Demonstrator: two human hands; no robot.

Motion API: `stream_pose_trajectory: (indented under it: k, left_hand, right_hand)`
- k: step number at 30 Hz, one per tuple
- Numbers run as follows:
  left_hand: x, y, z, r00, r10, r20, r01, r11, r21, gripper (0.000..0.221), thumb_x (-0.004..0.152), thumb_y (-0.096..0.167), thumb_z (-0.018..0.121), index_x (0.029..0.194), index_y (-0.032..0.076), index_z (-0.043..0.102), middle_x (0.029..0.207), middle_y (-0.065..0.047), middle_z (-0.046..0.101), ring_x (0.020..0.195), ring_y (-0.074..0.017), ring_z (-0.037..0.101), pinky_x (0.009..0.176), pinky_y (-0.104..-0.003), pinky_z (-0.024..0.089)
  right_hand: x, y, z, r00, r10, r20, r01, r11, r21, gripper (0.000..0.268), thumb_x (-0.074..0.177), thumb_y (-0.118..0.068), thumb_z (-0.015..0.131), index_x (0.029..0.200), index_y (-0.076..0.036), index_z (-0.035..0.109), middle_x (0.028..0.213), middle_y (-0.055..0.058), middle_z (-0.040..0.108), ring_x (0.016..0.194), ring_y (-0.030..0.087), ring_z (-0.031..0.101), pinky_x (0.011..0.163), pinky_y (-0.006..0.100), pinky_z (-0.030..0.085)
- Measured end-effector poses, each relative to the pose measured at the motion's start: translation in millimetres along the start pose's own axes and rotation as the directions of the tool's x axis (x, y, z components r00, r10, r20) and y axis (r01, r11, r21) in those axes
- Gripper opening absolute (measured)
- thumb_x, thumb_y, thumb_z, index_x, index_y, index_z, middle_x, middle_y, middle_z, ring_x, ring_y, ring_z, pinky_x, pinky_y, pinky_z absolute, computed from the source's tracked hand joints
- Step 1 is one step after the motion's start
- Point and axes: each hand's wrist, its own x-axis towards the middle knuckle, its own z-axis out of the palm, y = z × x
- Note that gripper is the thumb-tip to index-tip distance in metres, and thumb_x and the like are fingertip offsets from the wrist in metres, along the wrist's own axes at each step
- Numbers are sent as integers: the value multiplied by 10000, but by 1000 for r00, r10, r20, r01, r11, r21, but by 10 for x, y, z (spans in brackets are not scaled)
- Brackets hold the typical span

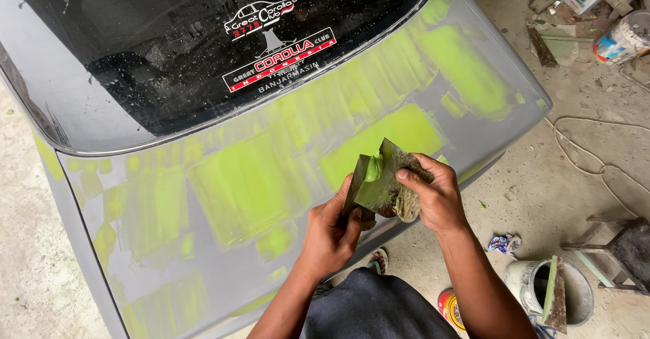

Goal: The person applies a green body filler to the rear trunk of a gray car using a putty knife and a sanding block. They spread the filler across the surface and smooth it out, occasionally reloading the putty knife from the sanding block.

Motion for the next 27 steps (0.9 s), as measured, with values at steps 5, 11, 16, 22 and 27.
stream_pose_trajectory:
  k: [5,11,16,22,27]
  left_hand:
    - [3,9,-73,1000,-9,25,9,1000,-11,578,812,-82,560,1381,3,511,773,-192,727,664,-241,701,593,-379,543]
    - [-96,-81,-151,994,-83,70,92,986,-136,479,823,-50,597,1299,-1,600,724,-148,721,648,-166,635,578,-343,528]
    - [-585,-1113,-164,884,-466,-39,301,629,-717,287,712,70,734,963,-48,656,652,-168,680,524,-213,662,493,-325,575]
    - [-461,-671,237,918,-58,392,313,-499,-808,131,945,78,550,889,-33,510,540,-104,559,342,-170,509,311,-265,468]
    - [-509,-705,268,845,-273,461,367,-330,-869,127,916,74,561,984,-25,520,512,-54,408,282,-102,297,245,-204,231]
  right_hand:
    - [49,30,-86,998,-48,48,46,998,46,170,831,57,658,993,34,704,795,134,668,749,156,602,770,309,522]
    - [56,-334,90,994,-103,34,96,983,153,166,832,-8,668,997,-6,688,827,92,678,800,131,629,803,285,529]
    - [212,-270,-315,984,-176,38,156,940,302,312,815,-91,664,1119,-38,617,968,79,695,901,155,673,899,288,531]
    - [397,-59,36,946,-100,309,-47,900,434,318,820,-47,704,1098,-36,550,943,55,633,831,130,571,678,218,433]
    - [328,-155,225,862,-164,479,-36,924,381,278,828,36,695,1084,-1,592,968,95,674,867,175,645,766,260,566]
